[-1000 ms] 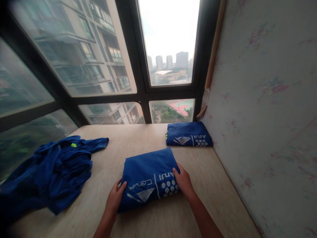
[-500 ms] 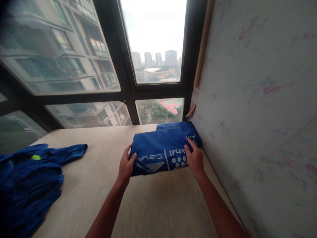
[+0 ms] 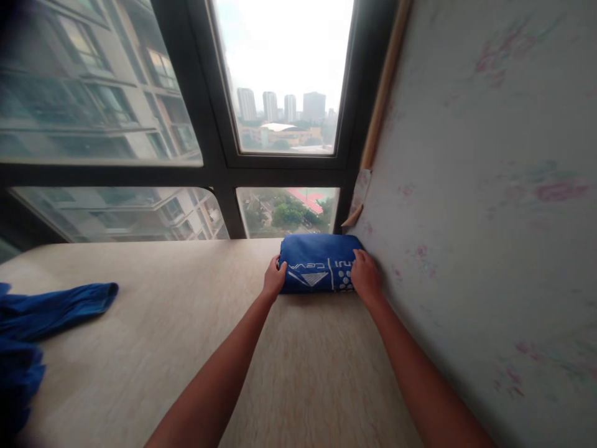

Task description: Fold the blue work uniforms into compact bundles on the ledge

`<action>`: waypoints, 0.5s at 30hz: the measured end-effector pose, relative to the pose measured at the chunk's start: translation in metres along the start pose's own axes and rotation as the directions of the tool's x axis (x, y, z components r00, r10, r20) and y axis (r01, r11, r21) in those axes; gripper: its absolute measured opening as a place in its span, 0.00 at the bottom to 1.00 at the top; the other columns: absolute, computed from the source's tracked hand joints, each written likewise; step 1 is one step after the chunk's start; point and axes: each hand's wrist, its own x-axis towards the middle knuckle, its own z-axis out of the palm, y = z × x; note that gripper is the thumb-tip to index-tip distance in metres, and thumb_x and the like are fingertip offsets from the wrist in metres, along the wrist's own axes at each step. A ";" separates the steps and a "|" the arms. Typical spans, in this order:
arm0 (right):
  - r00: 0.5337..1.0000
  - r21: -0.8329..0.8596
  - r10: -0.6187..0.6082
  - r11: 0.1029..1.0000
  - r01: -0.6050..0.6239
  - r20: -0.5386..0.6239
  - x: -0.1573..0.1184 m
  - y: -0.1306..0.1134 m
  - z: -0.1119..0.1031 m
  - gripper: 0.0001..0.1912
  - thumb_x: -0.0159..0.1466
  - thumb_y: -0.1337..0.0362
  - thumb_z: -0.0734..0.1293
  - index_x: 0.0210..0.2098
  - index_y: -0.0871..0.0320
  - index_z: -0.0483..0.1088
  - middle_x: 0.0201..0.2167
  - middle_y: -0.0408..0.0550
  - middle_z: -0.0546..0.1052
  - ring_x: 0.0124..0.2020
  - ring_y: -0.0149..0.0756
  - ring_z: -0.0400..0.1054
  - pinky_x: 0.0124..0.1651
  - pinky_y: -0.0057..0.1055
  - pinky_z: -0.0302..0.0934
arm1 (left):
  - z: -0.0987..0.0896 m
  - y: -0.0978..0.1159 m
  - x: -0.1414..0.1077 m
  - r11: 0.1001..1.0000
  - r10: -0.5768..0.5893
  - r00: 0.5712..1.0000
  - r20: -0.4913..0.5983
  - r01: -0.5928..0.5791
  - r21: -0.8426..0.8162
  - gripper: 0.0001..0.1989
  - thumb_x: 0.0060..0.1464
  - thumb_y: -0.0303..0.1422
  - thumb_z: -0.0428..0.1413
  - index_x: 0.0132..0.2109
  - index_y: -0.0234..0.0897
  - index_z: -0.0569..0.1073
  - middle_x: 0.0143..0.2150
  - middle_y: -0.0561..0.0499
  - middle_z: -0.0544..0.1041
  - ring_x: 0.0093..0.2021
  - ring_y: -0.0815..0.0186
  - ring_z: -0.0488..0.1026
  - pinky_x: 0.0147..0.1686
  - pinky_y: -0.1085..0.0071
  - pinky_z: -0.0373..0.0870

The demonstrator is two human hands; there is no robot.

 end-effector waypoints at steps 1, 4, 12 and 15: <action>0.998 -0.033 -0.066 0.997 0.066 0.003 -0.004 0.001 0.005 0.24 0.67 0.68 0.56 0.59 0.66 0.68 0.59 0.62 0.71 0.61 0.47 0.63 0.62 0.42 0.56 | 0.000 -0.004 -0.002 1.000 0.001 1.000 0.001 -0.001 0.002 0.20 0.61 0.39 0.56 0.57 0.37 0.70 0.58 0.42 0.72 0.56 0.56 0.71 0.57 0.51 0.68; 0.989 -0.105 -0.147 0.984 0.145 -0.012 -0.012 0.005 0.013 0.22 0.68 0.65 0.54 0.55 0.67 0.71 0.56 0.63 0.73 0.61 0.49 0.63 0.62 0.46 0.56 | -0.002 -0.009 -0.008 1.000 -0.006 1.000 0.006 0.006 0.003 0.18 0.62 0.40 0.56 0.56 0.38 0.70 0.57 0.44 0.72 0.52 0.59 0.73 0.50 0.55 0.73; 0.939 0.181 -0.107 0.968 0.174 -0.328 -0.097 -0.017 0.010 0.21 0.69 0.59 0.55 0.55 0.61 0.69 0.53 0.60 0.74 0.57 0.48 0.65 0.60 0.50 0.58 | -0.065 -0.042 -0.078 0.999 -0.046 0.996 -0.079 0.047 0.011 0.15 0.62 0.35 0.55 0.54 0.35 0.71 0.52 0.44 0.75 0.48 0.61 0.75 0.50 0.57 0.73; 0.980 0.384 -0.127 0.906 0.178 -0.155 -0.176 -0.054 0.017 0.21 0.69 0.55 0.56 0.54 0.59 0.69 0.51 0.58 0.75 0.54 0.48 0.68 0.56 0.49 0.63 | -0.105 -0.059 -0.123 0.997 -0.057 0.990 -0.130 0.063 0.046 0.14 0.60 0.30 0.52 0.52 0.36 0.72 0.47 0.43 0.78 0.44 0.63 0.78 0.46 0.63 0.76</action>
